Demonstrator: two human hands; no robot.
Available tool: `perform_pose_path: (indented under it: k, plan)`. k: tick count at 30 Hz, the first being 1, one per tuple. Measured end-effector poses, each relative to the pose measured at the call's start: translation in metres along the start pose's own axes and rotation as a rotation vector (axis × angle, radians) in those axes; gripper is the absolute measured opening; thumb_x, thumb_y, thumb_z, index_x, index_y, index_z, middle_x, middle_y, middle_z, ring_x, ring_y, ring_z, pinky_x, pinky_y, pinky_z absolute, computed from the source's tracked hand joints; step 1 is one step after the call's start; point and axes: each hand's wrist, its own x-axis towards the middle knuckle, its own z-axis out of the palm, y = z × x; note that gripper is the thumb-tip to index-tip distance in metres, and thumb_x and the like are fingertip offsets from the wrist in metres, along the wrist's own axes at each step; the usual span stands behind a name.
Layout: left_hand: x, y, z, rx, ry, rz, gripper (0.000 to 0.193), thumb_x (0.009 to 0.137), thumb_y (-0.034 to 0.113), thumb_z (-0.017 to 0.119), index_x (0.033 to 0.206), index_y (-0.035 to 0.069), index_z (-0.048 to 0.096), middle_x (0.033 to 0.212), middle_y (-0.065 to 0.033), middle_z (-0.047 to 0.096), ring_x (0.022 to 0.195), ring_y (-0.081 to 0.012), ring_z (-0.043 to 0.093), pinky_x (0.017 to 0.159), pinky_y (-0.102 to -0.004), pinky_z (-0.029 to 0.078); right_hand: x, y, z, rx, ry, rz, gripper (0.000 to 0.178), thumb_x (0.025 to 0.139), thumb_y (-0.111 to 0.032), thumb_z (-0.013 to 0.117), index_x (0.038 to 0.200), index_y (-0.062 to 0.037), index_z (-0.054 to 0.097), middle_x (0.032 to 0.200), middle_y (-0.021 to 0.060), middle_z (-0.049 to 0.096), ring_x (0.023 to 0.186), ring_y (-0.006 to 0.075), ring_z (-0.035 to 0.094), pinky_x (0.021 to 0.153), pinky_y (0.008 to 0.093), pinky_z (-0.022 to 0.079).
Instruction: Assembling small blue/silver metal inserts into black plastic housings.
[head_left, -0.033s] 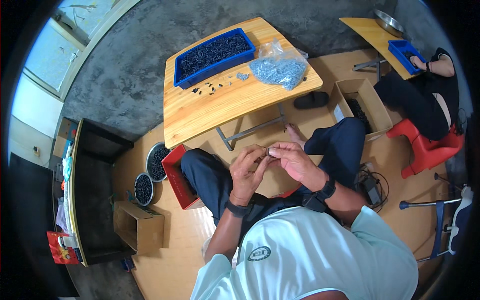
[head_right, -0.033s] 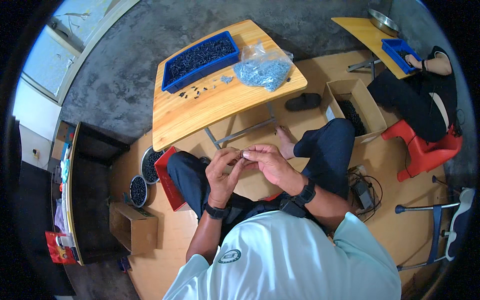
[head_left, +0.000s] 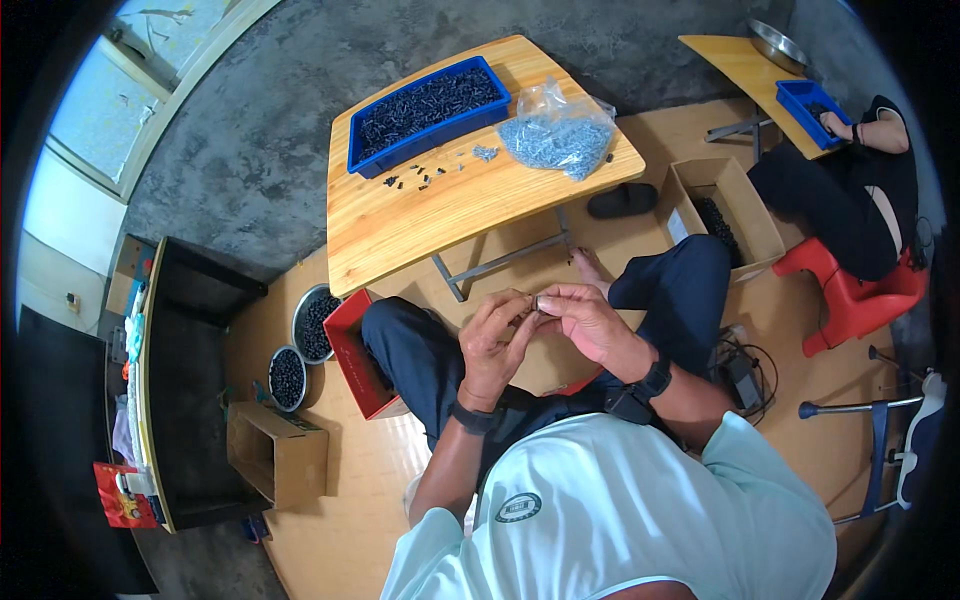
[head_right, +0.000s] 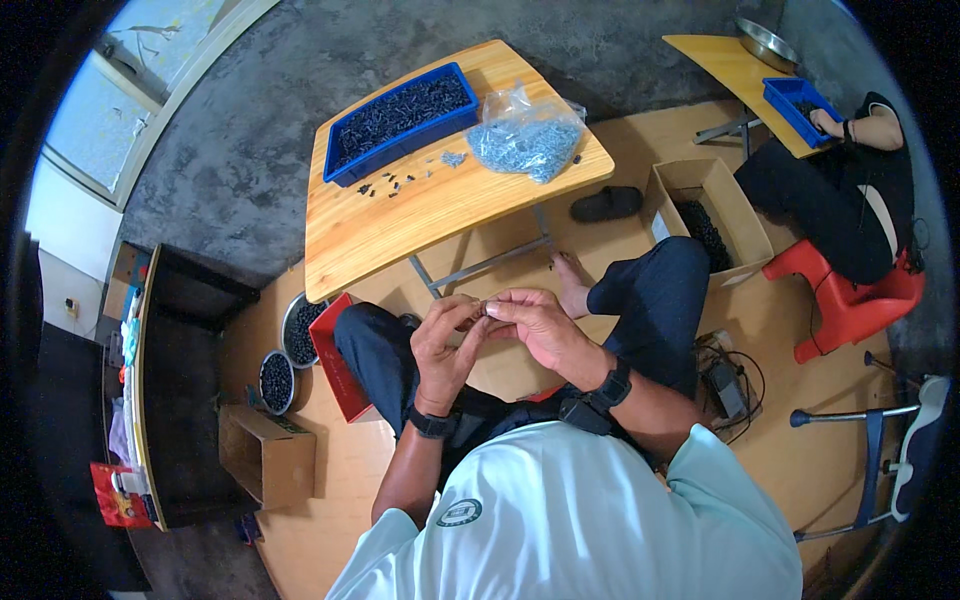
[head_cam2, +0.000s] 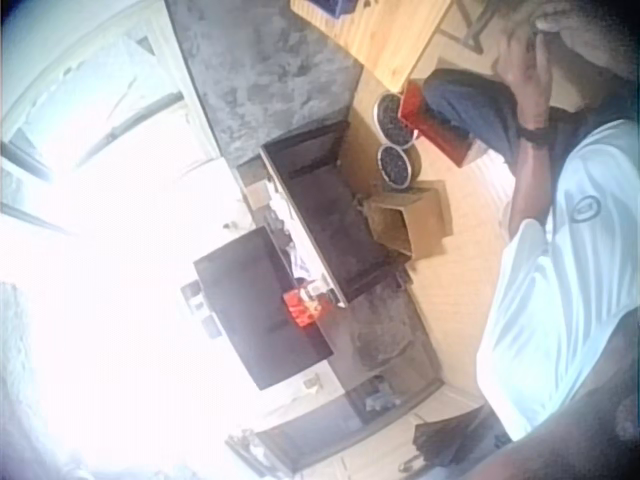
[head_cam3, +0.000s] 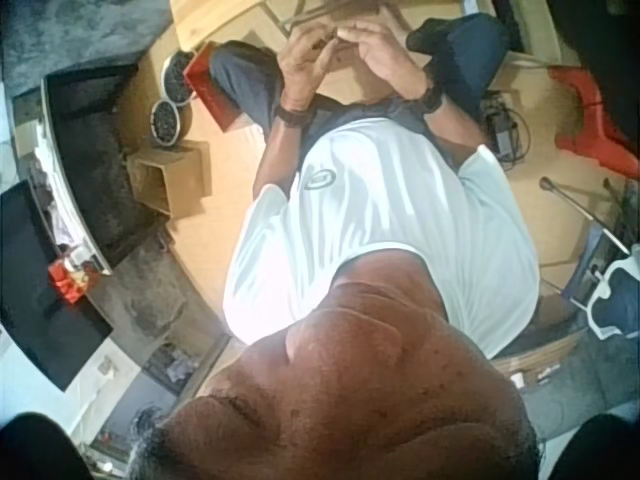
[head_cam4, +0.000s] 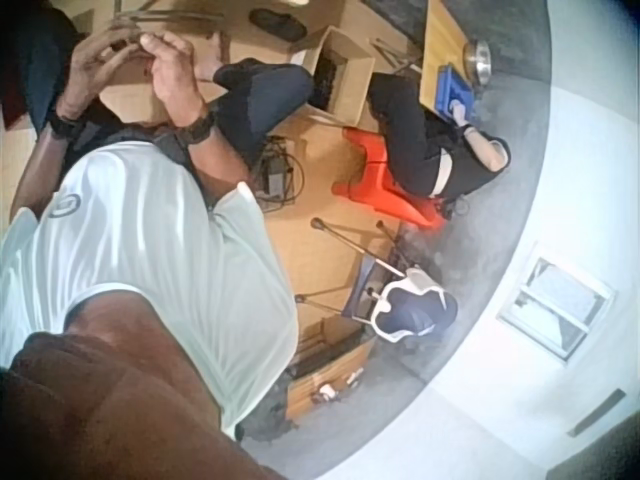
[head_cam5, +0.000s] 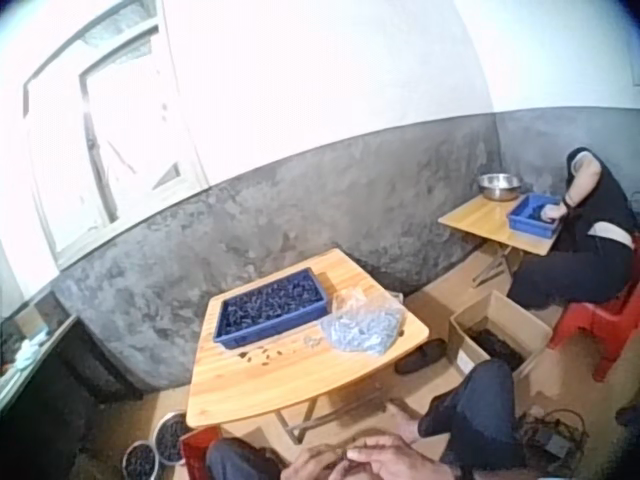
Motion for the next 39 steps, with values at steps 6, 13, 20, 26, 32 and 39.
perform_pose_path:
  k: [6, 13, 20, 26, 32, 39]
  plan:
    - [0.005, 0.004, -0.007, -0.015, -0.094, -0.070, 0.018, 0.084, -0.002, 0.075, 0.101, 0.000, 0.071, 0.099, -0.0113, 0.069, 0.078, -0.0177, 0.066, 0.069, -0.0276, 0.054, -0.005, -0.004, 0.001, -0.053, 0.040, 0.028, 0.018, 0.096, -0.014, 0.067, 0.108, -0.0020, 0.071, 0.104, 0.0069, 0.073, 0.095, 0.0154, 0.069, 0.081, 0.0310, 0.057]
    - [0.008, 0.010, -0.014, -0.005, -0.155, -0.009, 0.021, 0.085, -0.004, 0.073, 0.105, 0.001, 0.070, 0.097, -0.0131, 0.068, 0.080, -0.0264, 0.070, 0.070, -0.0316, 0.057, -0.011, -0.009, 0.008, -0.190, 0.050, 0.020, 0.019, 0.096, -0.013, 0.068, 0.108, -0.0001, 0.072, 0.102, 0.0063, 0.073, 0.094, 0.0128, 0.067, 0.078, 0.0284, 0.056]
    - [0.008, 0.025, -0.020, 0.235, -0.128, 0.141, 0.018, 0.083, -0.005, 0.074, 0.099, 0.000, 0.071, 0.094, -0.0124, 0.069, 0.075, -0.0234, 0.070, 0.064, -0.0306, 0.056, -0.018, -0.015, 0.020, -0.385, 0.025, -0.118, 0.018, 0.095, -0.010, 0.070, 0.109, 0.0021, 0.072, 0.099, 0.0055, 0.073, 0.089, 0.0096, 0.066, 0.079, 0.0244, 0.055]
    - [0.003, 0.028, -0.020, 0.158, -0.020, 0.119, 0.021, 0.078, -0.004, 0.078, 0.098, 0.002, 0.073, 0.089, -0.0115, 0.069, 0.072, -0.0264, 0.068, 0.062, -0.0322, 0.055, -0.027, -0.032, 0.038, -0.734, -0.024, -0.300, 0.019, 0.094, -0.006, 0.071, 0.109, 0.0040, 0.072, 0.098, 0.0050, 0.073, 0.090, 0.0070, 0.065, 0.079, 0.0224, 0.055]
    - [0.001, 0.035, -0.029, -0.077, -0.003, 0.021, 0.015, 0.085, -0.006, 0.073, 0.099, -0.002, 0.071, 0.092, -0.0108, 0.068, 0.067, -0.0122, 0.063, 0.056, -0.0233, 0.049, -0.039, -0.037, 0.050, -0.921, -0.013, -0.335, 0.016, 0.093, -0.006, 0.072, 0.106, 0.0031, 0.072, 0.094, 0.0058, 0.074, 0.085, 0.0080, 0.067, 0.076, 0.0240, 0.056]
    - [0.004, 0.045, -0.032, -0.190, -0.057, -0.143, 0.010, 0.089, -0.002, 0.072, 0.098, -0.003, 0.071, 0.095, -0.0129, 0.068, 0.071, -0.0147, 0.065, 0.060, -0.0254, 0.053, -0.037, -0.034, 0.052, -0.985, -0.030, -0.425, 0.015, 0.090, -0.006, 0.074, 0.102, 0.0027, 0.072, 0.088, 0.0099, 0.075, 0.081, 0.0123, 0.071, 0.073, 0.0270, 0.057]
